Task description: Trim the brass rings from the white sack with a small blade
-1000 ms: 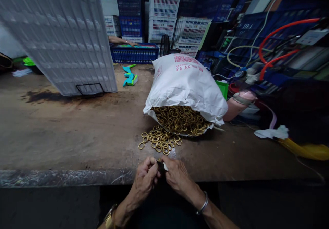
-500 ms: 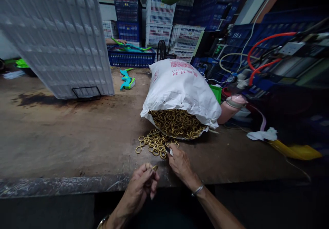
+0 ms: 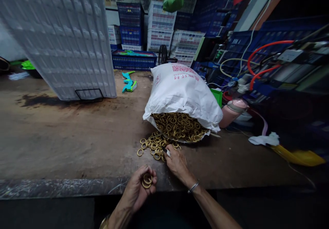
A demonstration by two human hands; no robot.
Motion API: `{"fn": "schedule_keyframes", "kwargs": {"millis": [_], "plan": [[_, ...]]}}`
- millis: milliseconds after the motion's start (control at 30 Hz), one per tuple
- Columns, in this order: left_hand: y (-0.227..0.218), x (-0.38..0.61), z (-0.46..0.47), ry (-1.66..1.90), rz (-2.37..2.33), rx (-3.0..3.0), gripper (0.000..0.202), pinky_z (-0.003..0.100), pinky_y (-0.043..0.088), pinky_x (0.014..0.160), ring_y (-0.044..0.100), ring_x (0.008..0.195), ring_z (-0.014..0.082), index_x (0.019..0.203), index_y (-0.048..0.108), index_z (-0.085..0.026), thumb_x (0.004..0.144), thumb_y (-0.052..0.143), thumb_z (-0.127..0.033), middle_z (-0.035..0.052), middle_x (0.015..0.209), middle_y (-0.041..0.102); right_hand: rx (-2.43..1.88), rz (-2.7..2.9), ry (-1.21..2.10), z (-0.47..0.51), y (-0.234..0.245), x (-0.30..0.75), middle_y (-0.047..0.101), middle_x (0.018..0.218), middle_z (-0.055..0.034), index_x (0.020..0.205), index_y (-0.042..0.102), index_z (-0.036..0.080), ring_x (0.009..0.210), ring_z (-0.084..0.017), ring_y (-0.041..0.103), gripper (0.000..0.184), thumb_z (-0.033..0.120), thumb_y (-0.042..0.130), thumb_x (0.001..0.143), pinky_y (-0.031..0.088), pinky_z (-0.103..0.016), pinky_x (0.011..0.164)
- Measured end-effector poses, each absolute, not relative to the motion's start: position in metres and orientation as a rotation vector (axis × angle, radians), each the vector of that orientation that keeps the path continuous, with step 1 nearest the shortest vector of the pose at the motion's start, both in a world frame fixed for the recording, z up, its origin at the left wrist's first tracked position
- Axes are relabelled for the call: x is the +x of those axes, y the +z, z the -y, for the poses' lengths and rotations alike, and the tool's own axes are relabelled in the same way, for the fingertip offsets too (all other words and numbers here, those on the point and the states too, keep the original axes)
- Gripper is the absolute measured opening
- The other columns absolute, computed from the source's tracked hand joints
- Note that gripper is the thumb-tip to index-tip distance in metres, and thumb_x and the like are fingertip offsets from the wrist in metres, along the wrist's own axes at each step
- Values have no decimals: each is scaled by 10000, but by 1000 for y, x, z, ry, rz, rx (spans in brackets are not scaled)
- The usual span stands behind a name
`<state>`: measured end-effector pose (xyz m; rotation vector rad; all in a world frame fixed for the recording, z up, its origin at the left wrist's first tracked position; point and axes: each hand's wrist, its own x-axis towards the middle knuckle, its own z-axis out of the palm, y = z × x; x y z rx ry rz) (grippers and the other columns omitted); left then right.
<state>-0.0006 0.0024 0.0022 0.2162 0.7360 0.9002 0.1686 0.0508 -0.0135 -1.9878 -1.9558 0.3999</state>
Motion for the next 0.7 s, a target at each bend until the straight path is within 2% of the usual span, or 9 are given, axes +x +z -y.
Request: {"fn": "schedule_keyframes", "kwargs": {"millis": [133, 300, 400, 500, 600, 700], "plan": [[-1, 6, -8, 977, -847, 394, 279, 172, 371, 406, 524, 544, 91, 696, 520, -149, 673, 682, -376, -2, 676, 565, -1815, 1898, 520, -43, -13, 169, 606, 730, -14, 889, 535, 200, 648, -141, 553, 145, 183, 423, 797, 348, -216, 587], [-3, 13, -17, 979, -1017, 693, 350, 149, 295, 346, 427, 408, 59, 886, 524, -186, 695, 628, -460, -64, 569, 509, -1572, 1907, 688, -30, 0, 160, 568, 714, -8, 853, 515, 204, 657, -143, 525, 119, 233, 406, 812, 378, -230, 617], [-3, 14, -18, 914, -1092, 783, 308, 150, 254, 343, 345, 352, 38, 765, 513, -179, 713, 595, -471, -81, 499, 449, -1513, 1821, 841, -25, 7, 153, 543, 680, 12, 805, 503, 203, 615, -123, 495, 125, 281, 407, 822, 369, -217, 589], [-3, 12, -17, 925, -1133, 873, 298, 154, 244, 363, 325, 369, 35, 667, 491, -175, 735, 572, -453, -76, 491, 424, -1519, 1689, 1051, -24, 8, 149, 515, 588, 36, 757, 486, 199, 557, -113, 467, 200, 364, 399, 832, 351, -211, 547], [-5, 10, -15, 949, -1129, 974, 292, 155, 249, 380, 331, 399, 39, 658, 504, -168, 745, 567, -440, -67, 507, 429, -1521, 1605, 1159, -26, 7, 148, 489, 562, 47, 730, 470, 197, 554, -108, 448, 244, 413, 408, 823, 345, -210, 545], [-6, 9, -14, 891, -1086, 975, 319, 158, 247, 369, 316, 380, 39, 674, 493, -173, 748, 544, -479, -74, 499, 427, -1524, 1580, 1152, -28, 7, 146, 453, 585, 51, 697, 464, 194, 574, -103, 413, 222, 392, 448, 796, 343, -208, 554]]}}
